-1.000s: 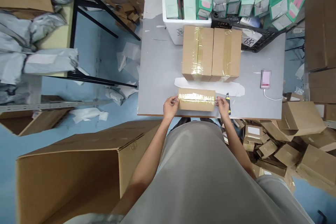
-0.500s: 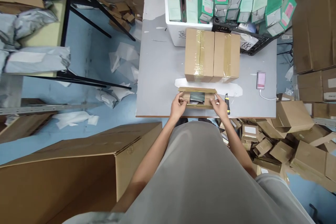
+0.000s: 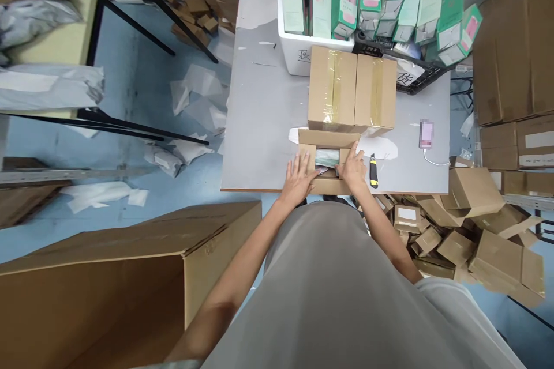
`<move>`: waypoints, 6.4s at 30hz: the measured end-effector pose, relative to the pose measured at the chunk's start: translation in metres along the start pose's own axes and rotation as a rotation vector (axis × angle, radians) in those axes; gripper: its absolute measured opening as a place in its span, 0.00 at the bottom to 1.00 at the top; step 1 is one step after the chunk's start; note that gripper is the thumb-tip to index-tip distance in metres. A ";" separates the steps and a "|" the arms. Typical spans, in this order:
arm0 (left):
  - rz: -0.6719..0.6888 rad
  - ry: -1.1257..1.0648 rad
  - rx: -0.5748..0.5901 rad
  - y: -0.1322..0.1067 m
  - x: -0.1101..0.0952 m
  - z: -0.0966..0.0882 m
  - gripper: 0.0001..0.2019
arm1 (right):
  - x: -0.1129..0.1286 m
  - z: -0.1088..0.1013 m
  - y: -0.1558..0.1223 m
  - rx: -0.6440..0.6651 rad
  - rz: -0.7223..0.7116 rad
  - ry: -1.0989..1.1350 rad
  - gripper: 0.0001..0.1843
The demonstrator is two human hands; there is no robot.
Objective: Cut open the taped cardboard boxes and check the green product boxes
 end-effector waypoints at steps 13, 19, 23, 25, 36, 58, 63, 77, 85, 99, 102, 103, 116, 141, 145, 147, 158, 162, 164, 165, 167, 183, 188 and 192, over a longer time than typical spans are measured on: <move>0.021 0.003 -0.148 -0.026 0.015 -0.057 0.15 | -0.083 -0.058 -0.019 -0.053 -0.073 0.201 0.33; 0.149 0.034 -0.080 0.018 -0.019 -0.050 0.18 | -0.073 -0.049 -0.026 -0.135 -0.156 0.208 0.24; 0.081 0.249 0.131 0.071 -0.057 -0.033 0.27 | -0.071 -0.049 -0.026 -0.133 -0.166 0.174 0.22; 0.029 0.329 0.224 0.093 -0.068 -0.026 0.29 | -0.073 -0.050 -0.026 -0.129 -0.170 0.159 0.20; -0.035 0.361 0.313 0.106 -0.053 -0.018 0.24 | -0.084 -0.047 -0.023 -0.118 -0.226 0.176 0.20; -0.163 0.050 0.144 0.064 -0.059 -0.024 0.21 | -0.020 -0.075 -0.026 0.183 -0.340 -0.256 0.16; -0.225 0.270 0.342 0.100 -0.058 -0.011 0.28 | -0.063 -0.095 -0.030 0.096 -0.220 -0.252 0.18; -0.246 0.318 0.371 0.123 -0.063 0.013 0.30 | -0.070 -0.077 -0.033 0.150 -0.420 -0.147 0.18; -0.210 -0.026 -0.006 0.087 -0.045 -0.056 0.36 | -0.063 -0.094 -0.028 0.148 -0.434 -0.134 0.16; -0.303 -0.666 -0.087 0.049 -0.033 -0.114 0.39 | 0.003 -0.112 -0.025 0.185 -0.496 0.343 0.32; -0.256 -0.709 -0.018 0.045 -0.033 -0.127 0.38 | 0.018 -0.148 -0.020 0.162 -0.619 0.673 0.35; -0.231 -0.730 0.010 0.044 -0.034 -0.132 0.38 | 0.027 -0.155 -0.017 0.210 -0.659 0.742 0.37; -0.202 -0.940 0.090 0.027 -0.042 -0.133 0.37 | 0.056 -0.132 0.003 0.361 -0.501 1.105 0.27; -0.446 -1.190 0.028 0.062 -0.039 -0.120 0.37 | 0.030 -0.109 -0.006 0.248 -0.376 0.982 0.48; -0.475 -1.305 -0.046 0.067 -0.034 -0.113 0.37 | 0.020 -0.084 -0.033 0.415 -0.219 1.126 0.54; -0.479 -1.324 -0.088 0.069 -0.030 -0.112 0.36 | 0.022 -0.076 -0.040 0.426 -0.177 1.242 0.52; -0.268 -1.413 -0.267 0.106 0.012 -0.133 0.34 | 0.031 -0.038 -0.065 0.702 0.182 1.848 0.27; -0.282 -1.280 -0.285 0.111 0.013 -0.144 0.30 | 0.029 -0.039 -0.064 0.660 0.094 1.705 0.32; -0.306 -1.177 -0.311 0.111 0.012 -0.151 0.30 | 0.027 -0.042 -0.060 0.510 0.004 1.560 0.39; -0.316 -1.124 -0.330 0.111 0.012 -0.155 0.30 | 0.026 -0.042 -0.058 0.432 -0.035 1.491 0.42; -0.330 -1.040 -0.367 0.110 0.011 -0.160 0.30 | 0.024 -0.041 -0.056 0.333 -0.092 1.389 0.44; -0.391 -0.975 -0.388 0.097 -0.003 -0.152 0.42 | 0.037 -0.042 -0.068 0.212 -0.103 1.276 0.52; -0.324 -1.311 -0.160 0.080 0.005 -0.135 0.44 | 0.037 -0.045 -0.073 0.478 0.053 1.656 0.43; -0.302 -1.469 -0.146 0.077 0.004 -0.117 0.44 | 0.039 -0.041 -0.077 0.569 0.103 1.752 0.40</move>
Point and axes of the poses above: each hand's wrist, its own y-axis towards the middle knuckle, its own z-axis out of the palm, x = y × z, the point moved 1 cm from there along y, towards the middle knuckle, and after that the axes turned 13 degrees about y, right-handed, at the moved point
